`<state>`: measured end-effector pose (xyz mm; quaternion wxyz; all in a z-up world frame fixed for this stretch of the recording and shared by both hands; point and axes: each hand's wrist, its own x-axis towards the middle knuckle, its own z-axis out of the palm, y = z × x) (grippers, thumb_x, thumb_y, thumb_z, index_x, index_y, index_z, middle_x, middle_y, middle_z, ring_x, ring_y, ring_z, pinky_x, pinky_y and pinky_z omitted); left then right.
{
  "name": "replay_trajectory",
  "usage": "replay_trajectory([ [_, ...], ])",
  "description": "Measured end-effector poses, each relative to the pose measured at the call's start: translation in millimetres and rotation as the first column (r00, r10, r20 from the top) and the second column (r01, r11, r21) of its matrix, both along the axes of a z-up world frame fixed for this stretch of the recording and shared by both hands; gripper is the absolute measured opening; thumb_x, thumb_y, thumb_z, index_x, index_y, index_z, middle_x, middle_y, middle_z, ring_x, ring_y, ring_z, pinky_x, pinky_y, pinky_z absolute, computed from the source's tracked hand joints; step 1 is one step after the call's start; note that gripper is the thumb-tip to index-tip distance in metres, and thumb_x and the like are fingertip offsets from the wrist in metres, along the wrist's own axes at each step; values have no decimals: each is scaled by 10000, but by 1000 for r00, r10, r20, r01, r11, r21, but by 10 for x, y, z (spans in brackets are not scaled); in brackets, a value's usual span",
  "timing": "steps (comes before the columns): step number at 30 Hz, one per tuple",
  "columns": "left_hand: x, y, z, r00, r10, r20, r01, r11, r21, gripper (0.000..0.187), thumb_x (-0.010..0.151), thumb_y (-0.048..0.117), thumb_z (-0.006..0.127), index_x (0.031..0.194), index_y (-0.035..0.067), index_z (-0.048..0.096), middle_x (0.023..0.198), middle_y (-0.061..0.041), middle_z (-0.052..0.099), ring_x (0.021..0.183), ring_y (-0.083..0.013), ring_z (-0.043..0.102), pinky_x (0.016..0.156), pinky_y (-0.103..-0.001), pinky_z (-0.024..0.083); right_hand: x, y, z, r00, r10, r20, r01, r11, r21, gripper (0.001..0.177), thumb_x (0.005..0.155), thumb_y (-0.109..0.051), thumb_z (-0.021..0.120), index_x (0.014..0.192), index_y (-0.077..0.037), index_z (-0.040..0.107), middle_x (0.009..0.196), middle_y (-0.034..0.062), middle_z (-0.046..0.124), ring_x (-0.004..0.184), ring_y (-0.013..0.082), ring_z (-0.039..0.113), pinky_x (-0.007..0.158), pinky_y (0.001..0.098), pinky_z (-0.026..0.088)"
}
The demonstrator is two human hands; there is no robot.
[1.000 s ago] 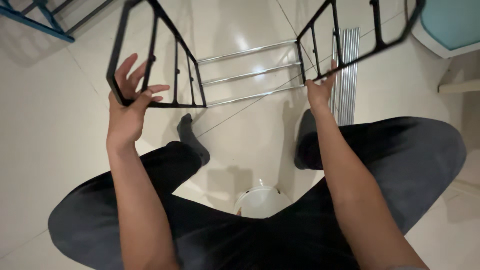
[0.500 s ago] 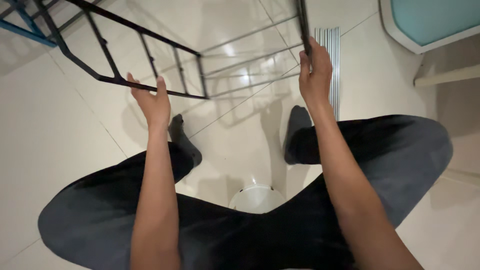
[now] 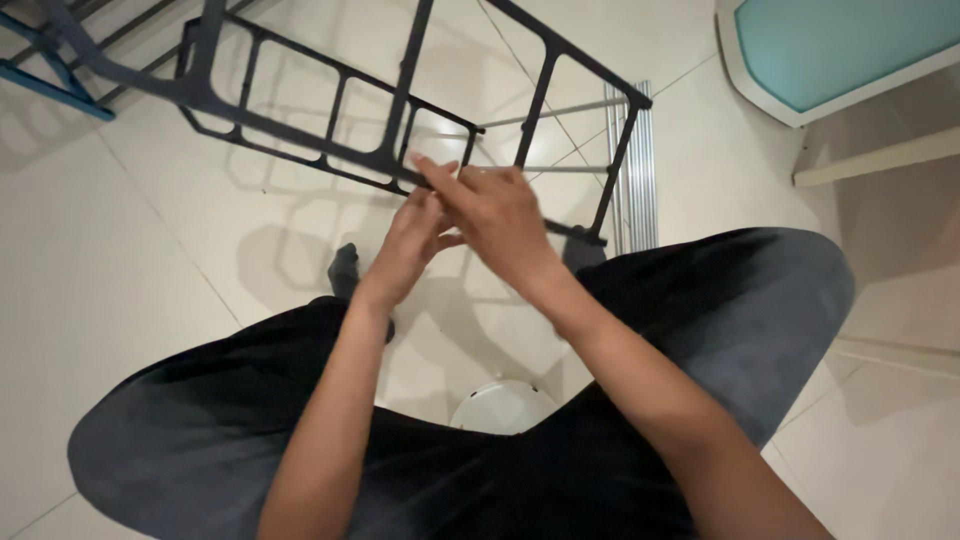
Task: The person assembles a metal rack by inserting silver rods into black plastic side frames. They sit on the floor, insert rods one by one into the frame slots, and adjust the structure to ensure the rods are seated correctly.
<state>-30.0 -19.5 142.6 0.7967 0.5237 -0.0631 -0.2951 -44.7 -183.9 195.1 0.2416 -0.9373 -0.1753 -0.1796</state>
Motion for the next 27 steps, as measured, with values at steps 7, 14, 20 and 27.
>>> replay_trajectory([
  [7, 89, 57, 241, 900, 399, 174, -422, 898, 127, 463, 1170, 451, 414, 1279, 25, 556, 1145, -146, 659, 870, -133, 621, 692, -275, 532, 36, 325, 145, 979, 201, 9, -198, 951, 239, 568, 989, -3, 652, 1525, -73, 475, 1215, 122, 659, 1076, 298, 646, 920, 429, 519],
  [14, 275, 398, 358, 934, 356, -37, -357, 934, -6, 313, 1078, 404, 444, 1071, 91, 449, 1221, -240, 694, 972, -379, 791, 712, -473, 652, 420, -244, 126, 987, -63, 145, 38, 985, 165, 363, 1006, -51, 715, 1355, -72, 620, 1345, 206, 592, 1258, 380, 570, 1019, 461, 526],
  [20, 325, 648, 163, 936, 348, -47, -347, 938, 18, 308, 1076, 395, 468, 1093, 88, 463, 1103, -209, 714, 908, -388, 786, 702, -466, 664, 750, -955, -161, 889, -392, -237, 369, 919, -136, 407, 1154, -336, 482, 1169, -13, 730, 989, 216, 692, 950, 390, 642, 811, 498, 496],
  [27, 435, 632, 58, 800, 599, -21, -555, 754, 353, 406, 1104, 388, 429, 1277, 29, 504, 1082, -182, 750, 646, -237, 679, 531, -324, 558, 639, -738, -366, 664, -223, -714, 493, 848, 193, 654, 1109, -462, 314, 885, 1, 718, 722, 110, 710, 644, 218, 690, 647, 380, 557],
])
